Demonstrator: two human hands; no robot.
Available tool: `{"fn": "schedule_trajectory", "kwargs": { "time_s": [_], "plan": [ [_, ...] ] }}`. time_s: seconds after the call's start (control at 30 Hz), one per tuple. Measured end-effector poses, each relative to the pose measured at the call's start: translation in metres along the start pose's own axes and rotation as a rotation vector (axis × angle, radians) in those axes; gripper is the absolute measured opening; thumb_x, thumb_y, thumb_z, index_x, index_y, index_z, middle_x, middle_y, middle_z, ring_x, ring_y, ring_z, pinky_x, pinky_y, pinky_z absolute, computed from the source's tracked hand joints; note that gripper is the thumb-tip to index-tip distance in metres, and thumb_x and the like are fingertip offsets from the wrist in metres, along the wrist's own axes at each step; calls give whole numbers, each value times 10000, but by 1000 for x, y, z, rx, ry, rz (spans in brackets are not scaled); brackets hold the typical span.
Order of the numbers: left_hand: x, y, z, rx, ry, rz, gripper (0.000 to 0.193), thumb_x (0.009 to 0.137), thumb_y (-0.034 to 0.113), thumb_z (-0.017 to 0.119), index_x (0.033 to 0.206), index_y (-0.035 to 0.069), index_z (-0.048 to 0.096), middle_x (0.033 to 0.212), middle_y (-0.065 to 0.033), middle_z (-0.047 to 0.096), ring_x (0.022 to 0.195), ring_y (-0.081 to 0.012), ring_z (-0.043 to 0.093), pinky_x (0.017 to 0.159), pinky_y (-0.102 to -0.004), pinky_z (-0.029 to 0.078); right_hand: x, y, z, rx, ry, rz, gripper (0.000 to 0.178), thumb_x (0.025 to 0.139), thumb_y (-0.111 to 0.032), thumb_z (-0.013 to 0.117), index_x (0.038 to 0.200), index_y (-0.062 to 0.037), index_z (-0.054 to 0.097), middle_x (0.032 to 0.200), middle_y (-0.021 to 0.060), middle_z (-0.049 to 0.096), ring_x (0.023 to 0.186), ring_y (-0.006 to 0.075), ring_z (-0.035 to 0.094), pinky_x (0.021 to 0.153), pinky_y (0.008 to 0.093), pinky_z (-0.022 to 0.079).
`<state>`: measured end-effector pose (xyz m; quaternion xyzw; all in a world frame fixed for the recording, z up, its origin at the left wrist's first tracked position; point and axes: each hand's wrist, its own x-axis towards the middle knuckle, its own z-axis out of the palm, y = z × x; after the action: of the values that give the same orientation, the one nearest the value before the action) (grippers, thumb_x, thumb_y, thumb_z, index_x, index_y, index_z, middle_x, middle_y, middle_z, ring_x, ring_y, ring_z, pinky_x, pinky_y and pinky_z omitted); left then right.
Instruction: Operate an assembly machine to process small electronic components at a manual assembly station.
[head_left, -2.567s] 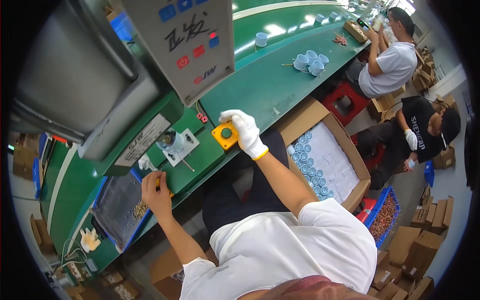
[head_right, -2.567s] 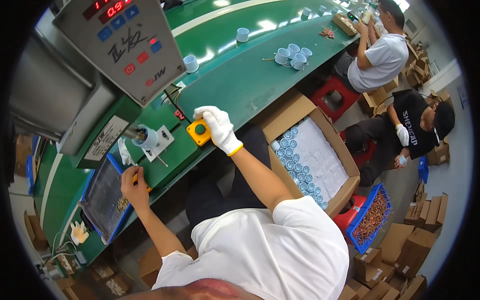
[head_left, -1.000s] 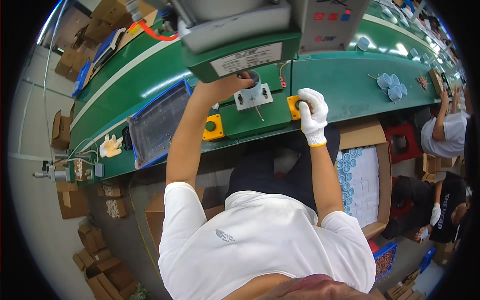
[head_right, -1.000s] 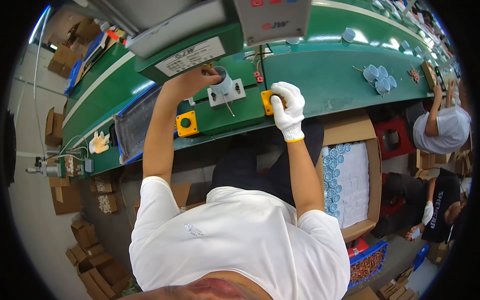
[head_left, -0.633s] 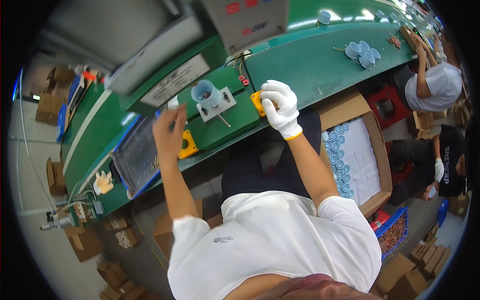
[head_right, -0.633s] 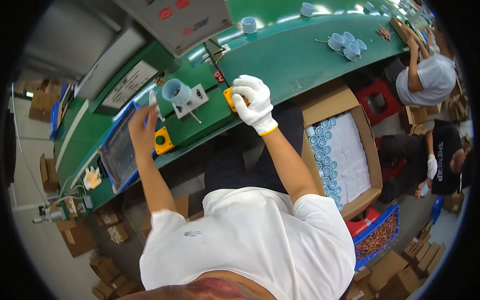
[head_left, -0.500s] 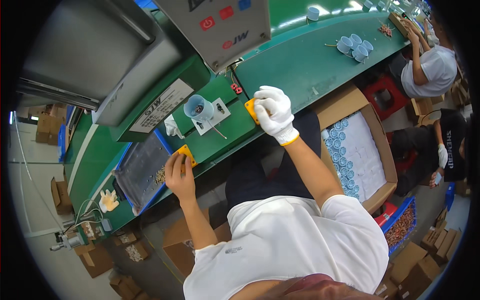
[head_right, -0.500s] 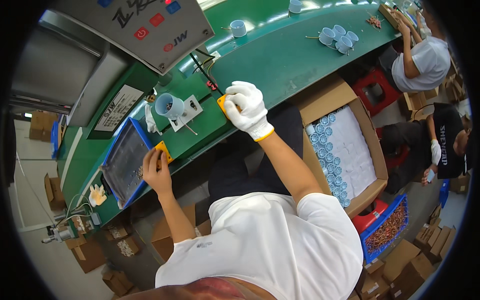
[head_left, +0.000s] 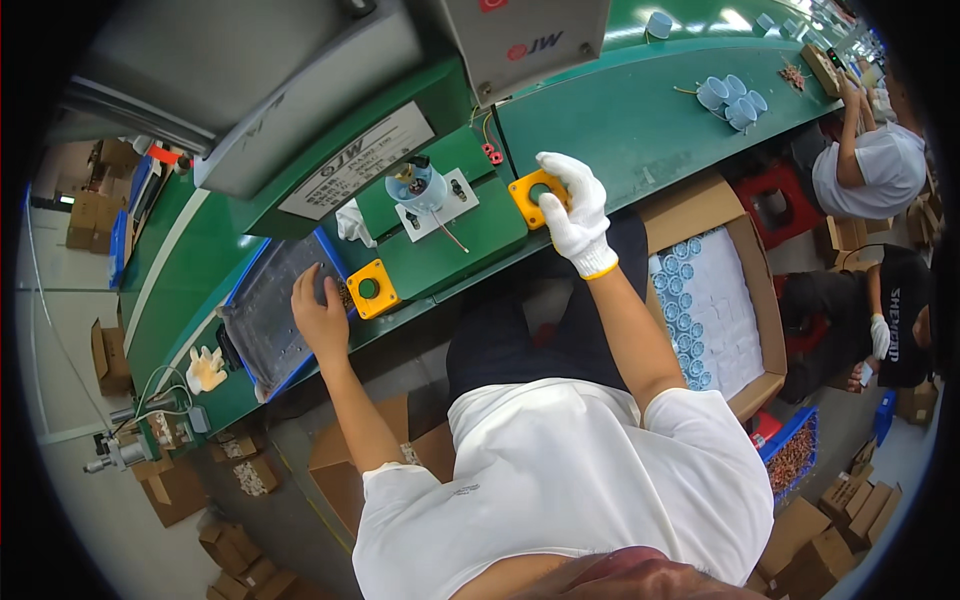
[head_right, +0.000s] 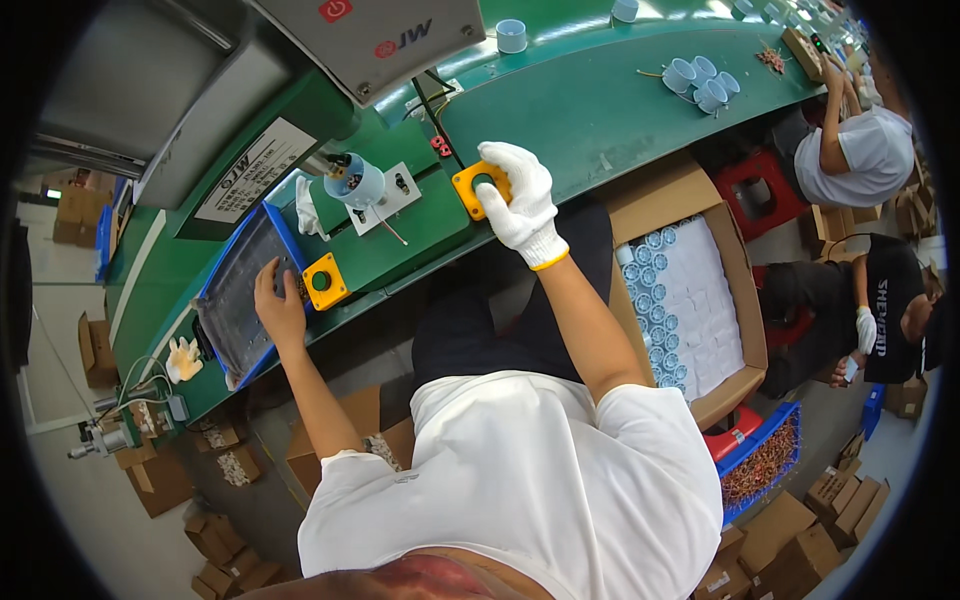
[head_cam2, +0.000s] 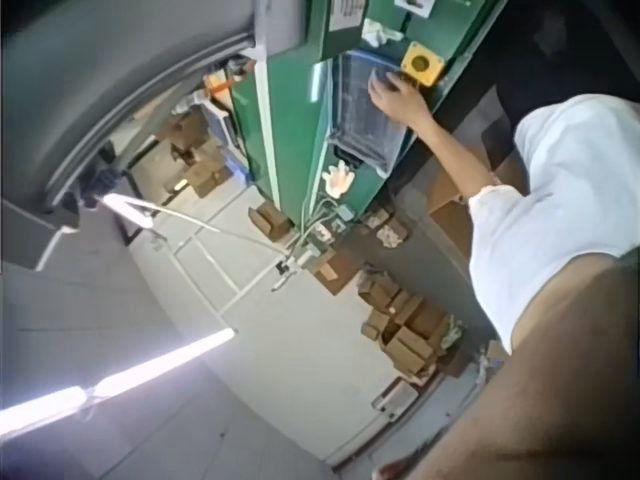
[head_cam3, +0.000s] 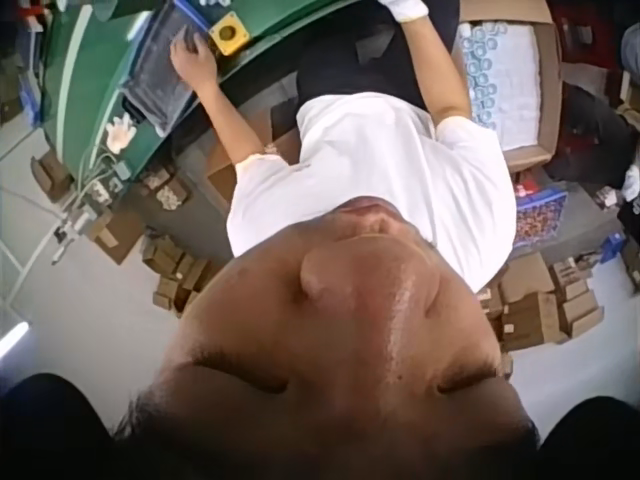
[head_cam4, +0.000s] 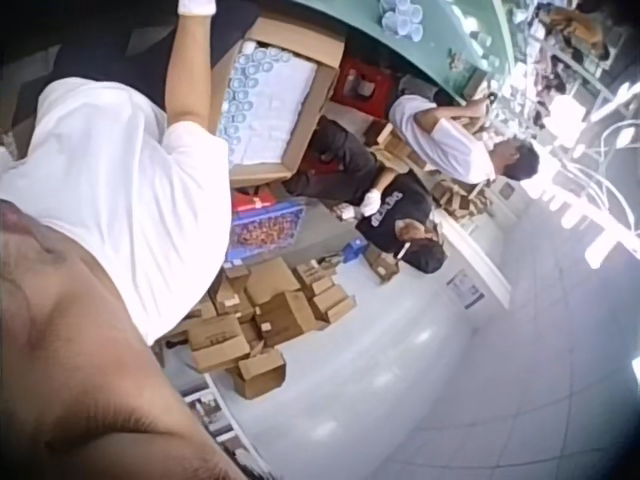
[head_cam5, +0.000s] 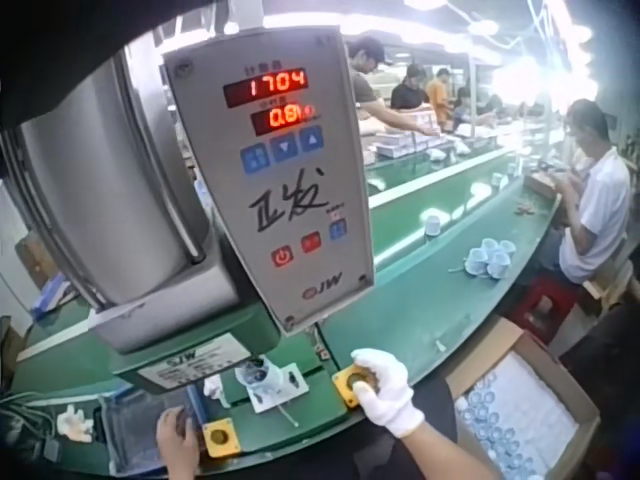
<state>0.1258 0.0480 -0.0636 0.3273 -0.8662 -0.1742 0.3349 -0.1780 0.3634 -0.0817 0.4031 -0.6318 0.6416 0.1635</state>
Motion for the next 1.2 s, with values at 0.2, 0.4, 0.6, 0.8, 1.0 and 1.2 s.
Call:
{"fn": "schedule_trajectory", "kwargs": {
  "time_s": [0.2, 0.4, 0.6, 0.8, 1.0, 1.2],
  "plan": [
    [3, 14, 8, 180, -70, 7, 282, 1047, 154, 679, 1290, 38, 762, 1293, -159, 762, 1244, -387, 684, 1081, -476, 529, 14, -28, -2, -123, 27, -52, 451, 925, -138, 797, 1336, 11, 686, 1348, 207, 725, 1232, 370, 706, 1064, 448, 575],
    [5, 17, 6, 184, -82, -1, 270, 1042, 167, 677, 1259, 35, 769, 1263, -169, 768, 1202, -395, 693, 1050, -482, 541, 43, -91, 51, 25, -102, 222, 716, 829, -200, 911, 1442, 47, 635, 1364, 249, 720, 1164, 386, 742, 1019, 445, 597],
    [3, 16, 8, 181, -88, -6, 254, 1037, 182, 686, 1226, 44, 787, 1216, -161, 784, 1165, -392, 709, 1020, -487, 549, 63, -102, 81, -14, -305, 285, 821, 784, -252, 938, 1450, 87, 599, 1250, 276, 724, 1076, 362, 761, 916, 429, 627],
    [3, 15, 6, 188, -90, -27, 261, 1041, 198, 682, 1227, 52, 791, 1205, -161, 788, 1145, -394, 715, 998, -494, 549, 74, -117, 93, -15, -393, 398, 791, 766, -230, 931, 1416, 81, 604, 1106, 241, 745, 1005, 371, 764, 890, 441, 624],
    [4, 19, 7, 192, -78, -25, 262, 1049, 200, 672, 1228, 49, 789, 1169, -172, 799, 1109, -402, 727, 990, -499, 552, 68, -113, 109, 71, -218, 341, 569, 797, -114, 925, 1282, 24, 659, 985, 113, 748, 823, 174, 780, 706, 319, 623],
    [5, 15, 11, 195, -78, -20, 264, 1055, 199, 673, 1228, 38, 792, 1162, -174, 802, 1093, -397, 739, 970, -487, 569, 81, -117, 101, 84, -232, 340, 527, 793, -101, 921, 1245, 22, 679, 1018, 141, 743, 717, 172, 753, 627, 324, 587]
  ]
}}
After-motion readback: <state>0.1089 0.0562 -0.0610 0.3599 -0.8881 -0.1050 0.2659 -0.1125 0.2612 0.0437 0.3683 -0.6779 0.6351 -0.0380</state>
